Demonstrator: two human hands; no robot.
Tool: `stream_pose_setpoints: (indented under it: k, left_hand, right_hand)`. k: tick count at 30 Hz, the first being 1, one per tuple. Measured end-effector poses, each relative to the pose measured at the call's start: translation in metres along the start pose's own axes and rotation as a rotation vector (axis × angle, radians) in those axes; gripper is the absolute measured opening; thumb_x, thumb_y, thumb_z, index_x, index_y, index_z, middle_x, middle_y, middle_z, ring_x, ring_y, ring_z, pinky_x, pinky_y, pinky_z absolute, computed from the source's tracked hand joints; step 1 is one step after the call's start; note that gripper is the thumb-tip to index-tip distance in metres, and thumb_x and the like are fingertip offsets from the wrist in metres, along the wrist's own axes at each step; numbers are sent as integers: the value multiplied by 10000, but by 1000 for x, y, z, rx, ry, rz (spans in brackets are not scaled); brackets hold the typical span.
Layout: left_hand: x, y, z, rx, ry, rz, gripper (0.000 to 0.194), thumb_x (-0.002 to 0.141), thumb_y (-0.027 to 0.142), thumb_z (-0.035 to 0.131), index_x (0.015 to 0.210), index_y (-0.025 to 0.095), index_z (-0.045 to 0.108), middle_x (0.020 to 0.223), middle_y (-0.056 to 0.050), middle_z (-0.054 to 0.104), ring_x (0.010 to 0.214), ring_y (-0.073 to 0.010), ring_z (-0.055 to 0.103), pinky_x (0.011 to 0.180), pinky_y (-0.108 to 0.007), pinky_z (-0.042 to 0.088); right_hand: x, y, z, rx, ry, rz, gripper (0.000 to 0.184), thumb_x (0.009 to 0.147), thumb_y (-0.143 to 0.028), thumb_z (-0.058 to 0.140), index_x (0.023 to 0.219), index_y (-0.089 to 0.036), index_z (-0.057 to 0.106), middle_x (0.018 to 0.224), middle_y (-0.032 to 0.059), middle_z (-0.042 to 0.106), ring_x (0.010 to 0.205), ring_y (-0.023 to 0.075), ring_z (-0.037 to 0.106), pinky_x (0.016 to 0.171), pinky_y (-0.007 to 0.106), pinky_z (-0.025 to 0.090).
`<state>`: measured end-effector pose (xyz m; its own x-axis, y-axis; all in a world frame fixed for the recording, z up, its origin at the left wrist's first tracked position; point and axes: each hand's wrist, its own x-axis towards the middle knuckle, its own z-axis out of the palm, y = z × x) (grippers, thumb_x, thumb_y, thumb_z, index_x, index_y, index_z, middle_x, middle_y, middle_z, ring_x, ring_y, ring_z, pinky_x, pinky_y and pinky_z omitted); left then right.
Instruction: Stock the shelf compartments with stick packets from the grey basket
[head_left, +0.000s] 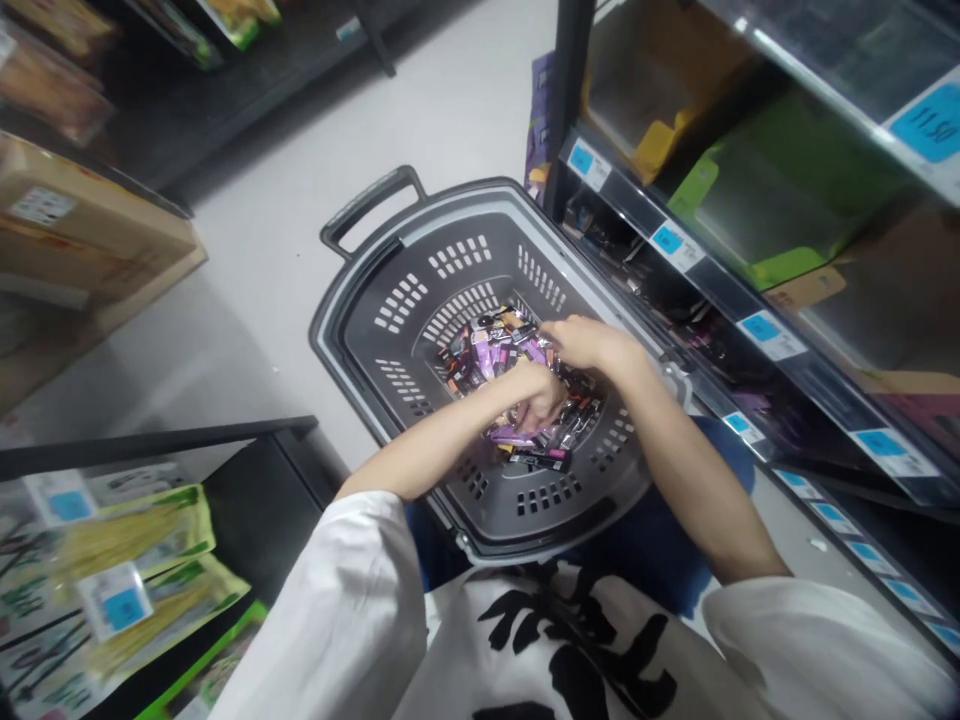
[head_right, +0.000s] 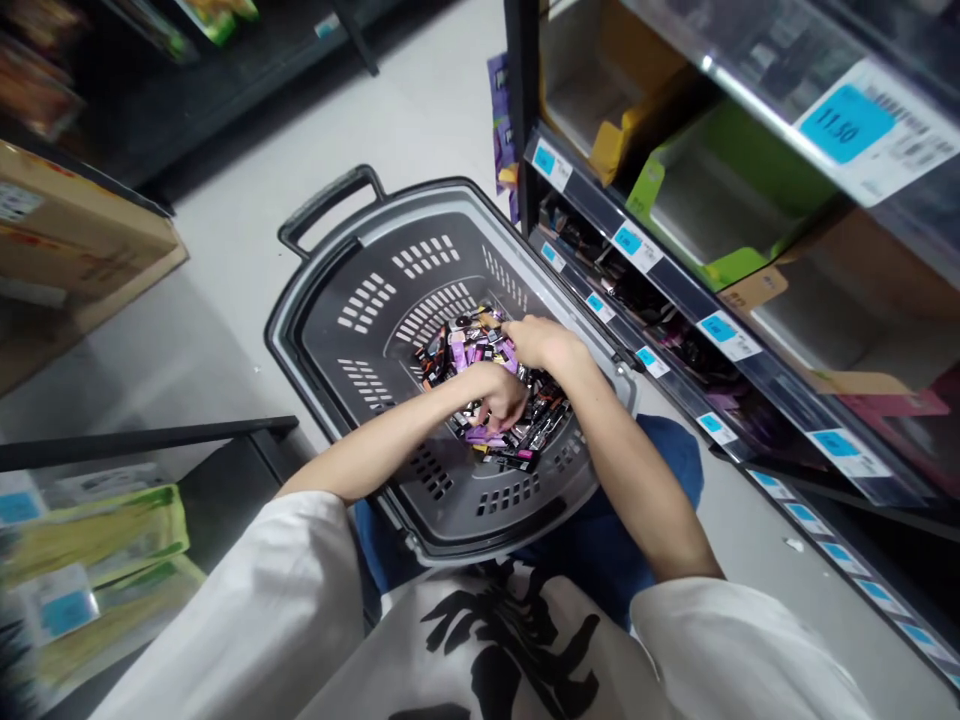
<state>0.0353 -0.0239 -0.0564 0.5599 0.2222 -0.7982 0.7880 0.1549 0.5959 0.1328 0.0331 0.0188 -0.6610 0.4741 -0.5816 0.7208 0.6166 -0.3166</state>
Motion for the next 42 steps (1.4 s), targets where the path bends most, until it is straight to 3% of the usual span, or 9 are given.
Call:
stream_pose_setpoints:
  k: [2, 3, 6, 11, 16, 20, 25, 32, 42]
  left_hand:
    - [-21, 7, -14, -28, -213, 90, 267, 419, 156, 946, 613, 184, 764, 593, -41, 710, 581, -230, 659, 535, -345, 545]
    - [-33, 9, -22, -97, -212, 200, 266, 425, 148, 947, 615, 184, 764, 625, -45, 724, 590, -221, 662, 533, -328, 538]
    - [-72, 13, -44, -247, 25, 518, 307, 383, 126, 966, 589, 188, 747, 558, -20, 665, 521, -176, 607, 494, -290, 477]
    - [-116, 1, -60, -515, 379, 758, 343, 526, 322, 963, 565, 183, 652, 562, -23, 618, 483, -125, 530, 479, -270, 400]
    - [-114, -8, -69, -1023, 946, 1026, 442, 609, 354, 928, 599, 168, 527, 549, 56, 499, 434, -27, 334, 436, -199, 225]
    - [-108, -10, -75, -1217, 1146, 1047, 481, 648, 299, 900, 589, 171, 440, 496, 104, 334, 422, -15, 206, 431, -196, 144]
    - [-108, -6, -74, -1227, 1090, 1063, 496, 650, 381, 916, 639, 175, 465, 537, 99, 340, 448, -17, 240, 438, -197, 167]
    - [-101, -3, -69, -1059, 1077, 888, 442, 567, 421, 947, 796, 164, 670, 501, 105, 386, 459, -38, 334, 474, -203, 287]
    - [-95, -2, -66, -1062, 1129, 760, 329, 588, 347, 906, 702, 151, 667, 491, 92, 384, 444, -34, 286, 481, -234, 167]
  right_hand:
    - [0, 1, -2, 29, 7, -8, 458, 899, -71, 547, 1340, -138, 653, 1131, 174, 747, 992, 283, 712, 811, 353, 494]
    - [0, 3, -4, 62, 28, -28, 407, 909, -83, 550, 1289, -143, 682, 1133, 159, 750, 1002, 270, 705, 833, 344, 491]
    - [-3, 5, -9, 288, 198, -119, 300, 1025, -284, 478, 1018, -160, 752, 1080, 116, 762, 977, 230, 690, 883, 335, 494]
    - [-12, 1, -14, 1031, 228, -230, 762, 935, -815, 309, 857, -180, 725, 799, 85, 743, 715, 187, 686, 667, 308, 562]
    - [-15, -8, -15, 1330, 254, -284, 719, 854, -846, 469, 933, -179, 725, 854, 101, 763, 717, 181, 696, 577, 277, 567]
    - [-16, -16, -18, 1263, 457, -320, 489, 813, -647, 734, 895, -164, 742, 896, 79, 779, 711, 146, 680, 609, 237, 529]
    - [-13, -20, -18, 1243, 556, -318, 502, 819, -647, 721, 853, -149, 782, 794, 72, 763, 653, 153, 646, 629, 272, 511]
    - [-5, -11, -15, 1381, 729, -248, 482, 741, -660, 769, 781, -180, 751, 696, 14, 681, 635, 139, 585, 618, 273, 478]
    - [2, -6, -16, 1453, 935, -110, 473, 622, -513, 870, 944, -202, 717, 882, 24, 718, 789, 155, 644, 749, 307, 535]
